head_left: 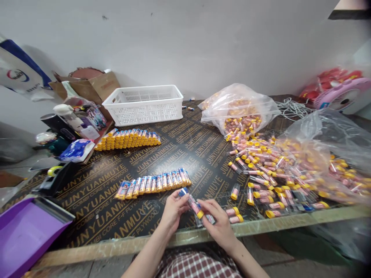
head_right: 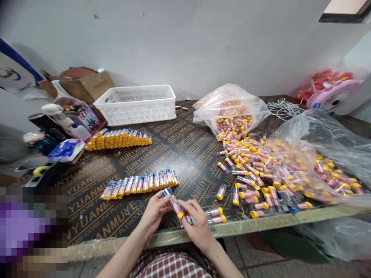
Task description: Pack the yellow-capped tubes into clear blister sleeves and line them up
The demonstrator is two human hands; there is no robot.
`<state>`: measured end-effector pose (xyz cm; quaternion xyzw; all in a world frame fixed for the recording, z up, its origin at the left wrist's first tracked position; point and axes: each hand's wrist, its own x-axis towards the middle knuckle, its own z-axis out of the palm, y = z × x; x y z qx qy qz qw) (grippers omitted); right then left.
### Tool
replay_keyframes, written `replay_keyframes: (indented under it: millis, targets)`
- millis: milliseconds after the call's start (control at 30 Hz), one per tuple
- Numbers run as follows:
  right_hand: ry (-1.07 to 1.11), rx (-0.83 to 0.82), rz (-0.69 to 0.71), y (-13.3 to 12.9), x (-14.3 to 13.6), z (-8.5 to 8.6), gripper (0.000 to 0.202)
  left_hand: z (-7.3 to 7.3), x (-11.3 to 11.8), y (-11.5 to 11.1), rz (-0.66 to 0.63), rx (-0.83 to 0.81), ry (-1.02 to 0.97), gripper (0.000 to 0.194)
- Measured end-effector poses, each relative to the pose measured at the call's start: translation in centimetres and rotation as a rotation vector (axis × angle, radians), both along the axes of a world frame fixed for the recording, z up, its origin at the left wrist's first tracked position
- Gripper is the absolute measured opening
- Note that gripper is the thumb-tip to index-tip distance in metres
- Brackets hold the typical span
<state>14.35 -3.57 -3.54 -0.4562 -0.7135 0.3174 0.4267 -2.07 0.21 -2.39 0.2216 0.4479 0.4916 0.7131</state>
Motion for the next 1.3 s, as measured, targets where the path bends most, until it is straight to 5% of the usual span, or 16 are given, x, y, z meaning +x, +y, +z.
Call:
replay_keyframes:
  millis: [167, 333, 700, 1300]
  targets:
    - [-0.002, 0.022, 0.043, 0.4, 0.2, 0.6, 0.083, 1.0, 0.1, -0.8, -0.201, 0.021, -0.005, 0.037]
    - [0.038, -0.046, 0.209, 0.6, 0.4, 1.1, 0.086, 1.4, 0.8, -1.6, -0.293, -0.016, 0.01, 0.041]
    - [0.268, -0.086, 0.191, 0.4, -0.1, -0.1, 0.085, 1.2, 1.3, -2.0, -0.254, -0.051, 0.015, 0.045]
    - [0.285, -0.057, 0.223, 0.2, -0.2, 0.1, 0.088, 1.5, 1.3, -2.2, -0.251, -0.05, 0.036, 0.044]
